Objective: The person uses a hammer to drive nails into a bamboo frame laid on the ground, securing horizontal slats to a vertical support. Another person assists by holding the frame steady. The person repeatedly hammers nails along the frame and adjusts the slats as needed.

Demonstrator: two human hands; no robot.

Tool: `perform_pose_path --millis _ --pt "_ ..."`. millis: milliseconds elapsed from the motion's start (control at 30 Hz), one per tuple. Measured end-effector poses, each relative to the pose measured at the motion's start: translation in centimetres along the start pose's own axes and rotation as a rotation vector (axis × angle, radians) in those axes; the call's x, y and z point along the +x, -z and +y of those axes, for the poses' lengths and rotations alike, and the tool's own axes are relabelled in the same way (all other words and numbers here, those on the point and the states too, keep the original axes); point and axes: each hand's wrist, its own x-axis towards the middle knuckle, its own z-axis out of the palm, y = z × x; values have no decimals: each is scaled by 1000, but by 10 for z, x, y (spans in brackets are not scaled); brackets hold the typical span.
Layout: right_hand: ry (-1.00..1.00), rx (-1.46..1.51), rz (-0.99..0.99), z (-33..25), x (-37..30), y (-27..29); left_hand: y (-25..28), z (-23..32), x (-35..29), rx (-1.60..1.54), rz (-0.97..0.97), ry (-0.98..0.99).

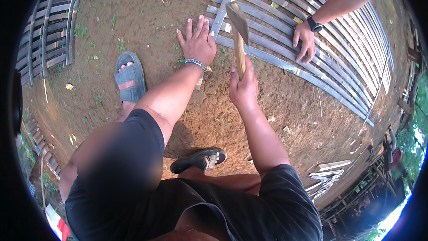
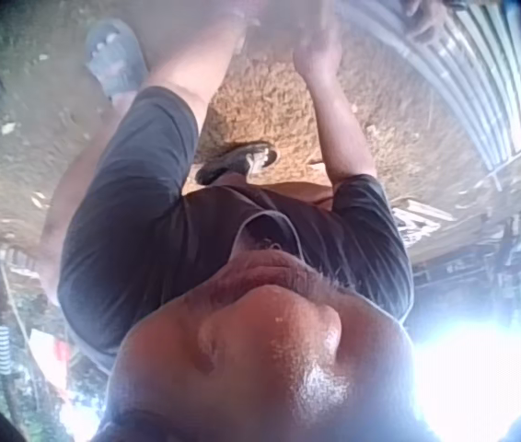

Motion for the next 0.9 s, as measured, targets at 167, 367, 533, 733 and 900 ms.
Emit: perform_pose_path --millis 167,367,533,733,900 --pt "-279 -94 -330 7 6 -4 0 3 1 -7 -14 10" --pt "-128 69 -78 13 -7 -9 -1 1 1 -25 1 0" --pt "-247 -182 -328 17 3 -19 -2 2 -1 -40 -1 7" --pt "-37 46 4 19 -3 -15 -2 0 0 -40 36 1" --pt "-315 -165 -334 11 14 -20 -2 0 5 -35 26 14"
